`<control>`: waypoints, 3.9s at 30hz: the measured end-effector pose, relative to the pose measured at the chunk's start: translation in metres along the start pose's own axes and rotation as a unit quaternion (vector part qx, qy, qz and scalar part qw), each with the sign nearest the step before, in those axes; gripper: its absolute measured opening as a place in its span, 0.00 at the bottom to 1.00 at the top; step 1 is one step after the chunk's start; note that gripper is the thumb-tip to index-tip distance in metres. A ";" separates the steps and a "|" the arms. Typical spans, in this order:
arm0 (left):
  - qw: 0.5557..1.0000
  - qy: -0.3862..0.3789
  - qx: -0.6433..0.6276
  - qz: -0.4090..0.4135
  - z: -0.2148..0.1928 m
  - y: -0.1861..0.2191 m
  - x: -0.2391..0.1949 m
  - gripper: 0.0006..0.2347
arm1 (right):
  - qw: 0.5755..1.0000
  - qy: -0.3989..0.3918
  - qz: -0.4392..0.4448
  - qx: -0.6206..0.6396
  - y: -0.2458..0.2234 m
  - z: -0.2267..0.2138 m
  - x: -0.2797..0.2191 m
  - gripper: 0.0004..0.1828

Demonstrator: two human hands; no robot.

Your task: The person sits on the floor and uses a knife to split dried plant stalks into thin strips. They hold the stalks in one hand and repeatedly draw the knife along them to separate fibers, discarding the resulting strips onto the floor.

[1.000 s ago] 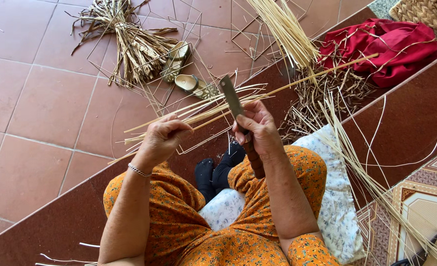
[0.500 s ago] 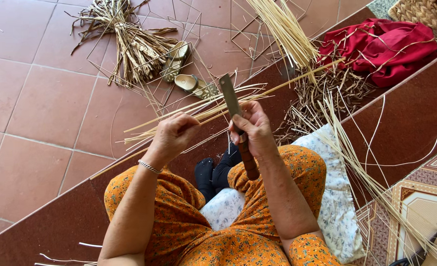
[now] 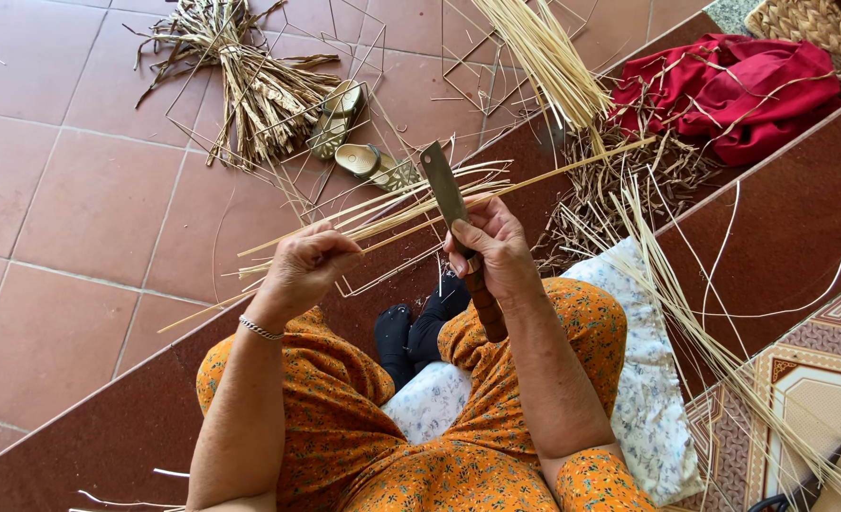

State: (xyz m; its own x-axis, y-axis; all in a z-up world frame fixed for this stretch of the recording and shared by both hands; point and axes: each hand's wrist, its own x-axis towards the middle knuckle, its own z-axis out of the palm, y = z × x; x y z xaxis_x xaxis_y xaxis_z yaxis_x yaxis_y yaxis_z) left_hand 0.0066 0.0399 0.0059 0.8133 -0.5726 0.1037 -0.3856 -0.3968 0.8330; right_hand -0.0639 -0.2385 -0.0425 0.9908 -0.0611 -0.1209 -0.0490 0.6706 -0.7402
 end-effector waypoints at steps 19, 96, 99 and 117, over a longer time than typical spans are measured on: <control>0.998 0.002 0.012 -0.056 -0.044 -0.002 -0.015 0.03 | 0.998 0.017 -0.065 -0.006 -0.023 -0.017 0.002 0.09; 0.991 -0.031 -0.112 -0.062 -0.001 0.002 -0.005 0.05 | 0.998 -0.045 0.042 -0.033 0.008 0.011 -0.007 0.11; 0.992 -0.047 -0.102 -0.056 -0.003 -0.003 -0.006 0.05 | 0.998 -0.040 0.024 -0.029 0.006 0.008 -0.006 0.11; 0.987 -0.031 -0.010 -0.154 -0.020 0.006 -0.008 0.07 | 0.999 0.005 -0.002 -0.043 -0.003 0.006 -0.004 0.12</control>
State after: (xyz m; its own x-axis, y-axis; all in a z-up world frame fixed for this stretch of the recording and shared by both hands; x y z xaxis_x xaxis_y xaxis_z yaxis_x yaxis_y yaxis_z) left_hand 0.0060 0.0563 0.0211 0.8620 -0.4699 -0.1899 -0.1142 -0.5452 0.8305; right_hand -0.0672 -0.2356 -0.0357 0.9896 -0.0708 -0.1250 -0.0571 0.6044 -0.7946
